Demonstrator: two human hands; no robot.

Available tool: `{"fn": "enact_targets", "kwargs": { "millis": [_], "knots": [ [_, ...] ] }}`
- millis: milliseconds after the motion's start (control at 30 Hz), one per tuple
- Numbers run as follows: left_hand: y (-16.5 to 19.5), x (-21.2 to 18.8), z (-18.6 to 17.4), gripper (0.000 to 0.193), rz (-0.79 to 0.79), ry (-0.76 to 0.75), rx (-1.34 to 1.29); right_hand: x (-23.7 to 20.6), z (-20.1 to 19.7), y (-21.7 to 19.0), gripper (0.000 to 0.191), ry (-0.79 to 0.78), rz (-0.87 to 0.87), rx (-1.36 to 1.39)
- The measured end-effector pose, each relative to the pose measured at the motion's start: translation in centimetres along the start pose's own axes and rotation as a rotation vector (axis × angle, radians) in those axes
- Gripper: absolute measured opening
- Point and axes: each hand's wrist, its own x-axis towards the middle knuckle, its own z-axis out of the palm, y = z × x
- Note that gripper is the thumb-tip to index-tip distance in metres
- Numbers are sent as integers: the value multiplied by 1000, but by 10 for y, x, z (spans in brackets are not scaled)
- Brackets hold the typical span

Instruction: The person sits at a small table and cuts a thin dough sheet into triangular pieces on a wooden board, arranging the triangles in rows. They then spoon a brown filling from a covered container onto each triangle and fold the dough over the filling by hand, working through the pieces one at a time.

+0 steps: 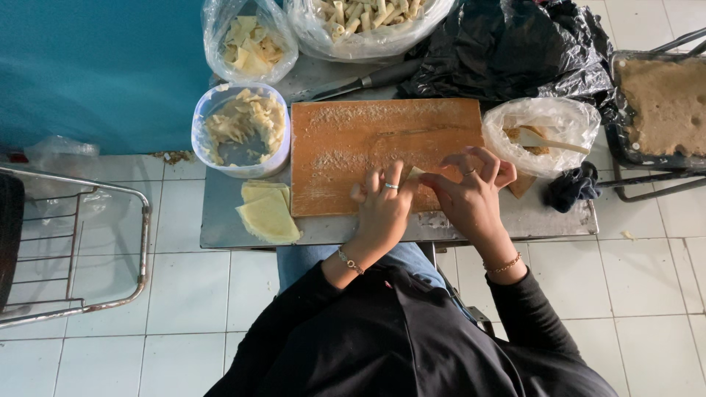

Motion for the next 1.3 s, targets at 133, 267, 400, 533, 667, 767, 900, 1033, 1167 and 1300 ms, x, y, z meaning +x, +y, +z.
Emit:
{"fn": "enact_targets", "kwargs": {
  "millis": [133,267,400,533,667,767,900,1033,1167,1300],
  "knots": [
    [-1,3,4,26,-17,-28,-6,-2,4,1,18,109,-32,41],
    [-2,5,6,32,-16,-74,-30,-1,8,1,13,56,-11,99],
    [-3,8,7,25,-32,-38,-30,2,8,-3,9,80,-27,18],
    [-5,6,4,18,-78,-28,-73,3,9,-7,8,80,0,1],
    [-6,4,2,29,-32,-30,-12,2,11,-9,9,73,18,-25],
    [-6,7,3,33,-21,-45,13,2,11,-10,11,52,34,-38],
    [-8,16,5,24,12,-82,42,0,8,-12,14,13,13,-133],
    [-8,21,4,15,25,-83,56,-3,7,-17,25,-70,12,-181],
    [-9,25,1,22,-18,-33,28,-2,14,-23,32,-108,-11,-304],
    [-9,25,0,23,-62,26,-42,1,20,-24,38,-110,-18,-345]
  ]
}}
